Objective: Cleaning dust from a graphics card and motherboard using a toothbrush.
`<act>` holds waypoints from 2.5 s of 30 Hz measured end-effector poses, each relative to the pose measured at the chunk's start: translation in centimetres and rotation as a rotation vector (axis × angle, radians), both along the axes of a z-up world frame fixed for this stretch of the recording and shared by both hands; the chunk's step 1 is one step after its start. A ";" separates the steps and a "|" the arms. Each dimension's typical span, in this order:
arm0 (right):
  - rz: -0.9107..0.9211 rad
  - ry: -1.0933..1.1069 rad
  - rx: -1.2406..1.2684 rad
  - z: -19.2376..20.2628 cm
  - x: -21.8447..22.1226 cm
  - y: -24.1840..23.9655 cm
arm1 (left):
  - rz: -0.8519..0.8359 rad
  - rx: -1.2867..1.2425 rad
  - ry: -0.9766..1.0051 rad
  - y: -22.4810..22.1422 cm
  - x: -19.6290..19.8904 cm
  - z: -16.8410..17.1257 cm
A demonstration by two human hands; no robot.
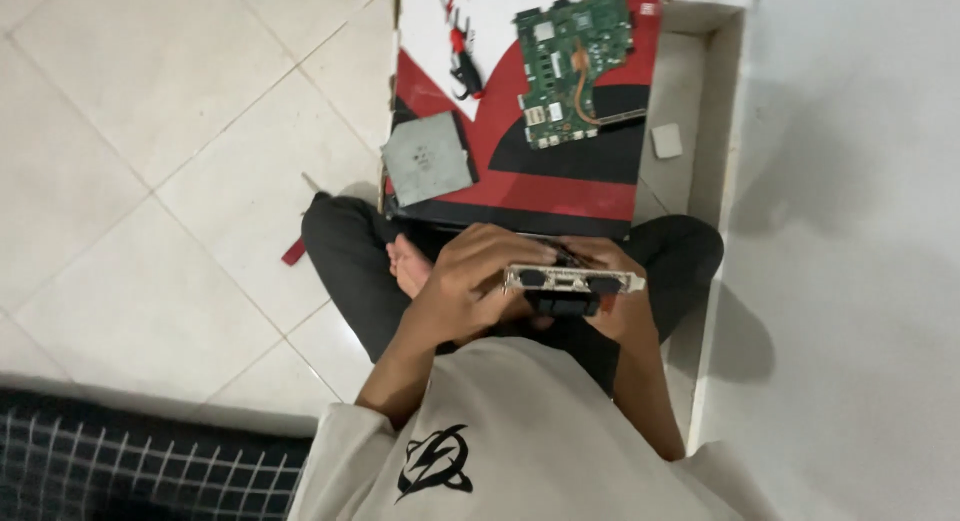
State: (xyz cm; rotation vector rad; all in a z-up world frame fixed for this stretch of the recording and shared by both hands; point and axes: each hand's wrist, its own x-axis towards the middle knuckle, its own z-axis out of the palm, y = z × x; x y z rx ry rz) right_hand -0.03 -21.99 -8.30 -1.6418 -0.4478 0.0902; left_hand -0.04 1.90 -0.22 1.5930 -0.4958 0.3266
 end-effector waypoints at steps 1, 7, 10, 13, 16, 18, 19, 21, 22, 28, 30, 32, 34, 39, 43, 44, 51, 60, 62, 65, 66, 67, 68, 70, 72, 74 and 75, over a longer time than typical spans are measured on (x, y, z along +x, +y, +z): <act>0.021 0.002 0.000 1.8 -0.1 1.0 | 0.021 0.000 0.002 0.4 -0.1 -0.4; -0.037 -0.012 -0.129 -2.7 -0.1 -0.7 | 0.071 0.046 0.077 3.8 -0.6 -2.5; 0.007 0.151 -0.160 -2.5 0.7 0.2 | 0.117 0.201 0.122 6.6 -1.1 -2.9; 0.001 0.420 -0.354 -4.9 1.0 1.5 | 0.112 0.387 0.399 8.8 -2.5 -4.8; 0.028 0.347 -0.350 -10.1 1.9 3.5 | 0.143 0.625 0.561 10.3 -3.6 -8.9; 0.142 0.388 -0.386 -12.2 1.4 4.7 | 0.044 0.795 0.737 11.0 -4.7 -13.3; 0.149 0.390 -0.392 -12.9 1.3 5.4 | 0.047 0.789 0.742 11.0 -5.1 -15.0; 0.268 0.557 -0.394 -14.4 0.8 6.5 | -0.001 0.582 0.949 10.6 -5.9 -18.5; 0.265 0.565 -0.400 -15.3 0.5 7.2 | -0.009 0.577 0.954 10.6 -5.8 -19.5; 0.378 0.631 -0.348 -18.7 -0.3 9.5 | -0.013 0.532 0.954 10.5 -4.8 -18.6; 0.354 0.598 -0.379 -20.1 -0.9 9.7 | 0.109 0.629 0.780 11.4 -4.6 -16.6; 0.329 0.591 -0.394 -21.0 -0.9 9.5 | 0.156 0.570 0.759 12.7 -4.8 -16.6; 0.302 0.596 -0.415 -20.6 -1.0 9.3 | 0.195 0.506 0.747 13.2 -5.6 -17.5; 0.312 0.552 -0.390 -18.1 -0.9 10.8 | 0.124 0.595 0.751 12.2 -10.2 -25.5; 0.298 0.528 -0.355 -18.5 -0.3 10.9 | 0.220 0.734 0.692 8.7 -11.4 -26.3; 0.261 0.564 -0.341 -19.4 -0.4 10.7 | 0.328 0.712 0.592 8.4 -11.3 -26.9; 0.264 0.551 -0.226 -19.7 0.2 11.2 | 0.412 0.641 0.443 8.6 -11.3 -26.8; 0.231 0.554 -0.210 -10.6 2.0 11.8 | 0.463 0.172 0.478 8.3 -10.8 -26.1; 0.230 0.561 -0.188 -11.0 2.1 11.0 | 0.470 0.155 0.490 8.5 -11.0 -26.9; 0.234 0.582 -0.174 -10.7 1.9 10.0 | 0.460 0.119 0.554 9.3 -11.5 -27.8; 0.240 0.597 -0.187 -10.5 1.8 9.7 | 0.443 0.094 0.608 9.6 -11.6 -28.0; 0.244 0.591 -0.180 -10.3 1.6 9.6 | 0.448 0.102 0.602 9.8 -11.7 -27.9; 0.251 0.600 -0.200 -10.2 1.5 9.4 | 0.464 0.083 0.701 10.0 -11.8 -27.8; 0.256 0.602 -0.217 -10.3 1.2 9.2 | 0.479 0.067 0.793 10.3 -11.3 -26.8; 0.244 0.664 -0.185 -10.8 0.6 8.8 | 0.481 -0.030 0.647 10.3 -10.6 -25.1; 0.242 0.676 -0.190 -10.8 0.4 8.7 | 0.480 -0.059 0.662 10.4 -10.9 -26.3; 0.247 0.669 -0.190 -10.9 0.5 8.9 | 0.486 -0.086 0.658 10.7 -10.9 -26.9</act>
